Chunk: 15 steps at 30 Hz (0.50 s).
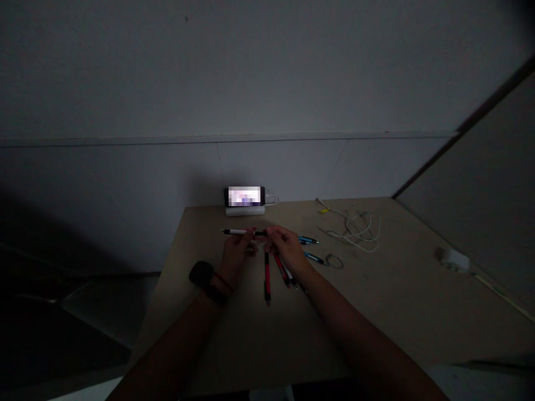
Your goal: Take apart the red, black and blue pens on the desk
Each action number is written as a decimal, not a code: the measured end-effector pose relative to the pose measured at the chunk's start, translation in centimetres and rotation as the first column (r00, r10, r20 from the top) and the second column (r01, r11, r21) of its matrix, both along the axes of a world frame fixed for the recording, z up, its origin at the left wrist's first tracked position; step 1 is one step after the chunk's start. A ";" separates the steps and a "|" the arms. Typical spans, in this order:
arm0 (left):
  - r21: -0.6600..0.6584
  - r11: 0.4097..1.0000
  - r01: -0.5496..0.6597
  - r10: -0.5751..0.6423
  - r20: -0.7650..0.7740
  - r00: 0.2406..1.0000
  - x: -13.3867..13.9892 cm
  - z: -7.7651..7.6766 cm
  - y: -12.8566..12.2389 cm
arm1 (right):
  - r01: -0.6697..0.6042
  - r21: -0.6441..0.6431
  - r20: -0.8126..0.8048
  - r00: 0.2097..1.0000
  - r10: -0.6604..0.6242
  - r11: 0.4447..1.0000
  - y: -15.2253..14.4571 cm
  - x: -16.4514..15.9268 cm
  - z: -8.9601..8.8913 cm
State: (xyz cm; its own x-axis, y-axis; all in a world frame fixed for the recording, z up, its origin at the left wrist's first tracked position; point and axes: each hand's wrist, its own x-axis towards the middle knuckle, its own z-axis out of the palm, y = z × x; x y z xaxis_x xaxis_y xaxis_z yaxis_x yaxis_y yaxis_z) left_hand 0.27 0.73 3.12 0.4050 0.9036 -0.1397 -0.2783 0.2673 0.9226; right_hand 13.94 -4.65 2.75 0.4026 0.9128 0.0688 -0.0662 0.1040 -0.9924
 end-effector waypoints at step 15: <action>-0.013 0.999 0.051 -0.051 -0.013 0.999 0.1 -0.8 0.4 | -0.051 -0.030 0.004 0.999 0.051 0.998 0.0 -0.2 -0.3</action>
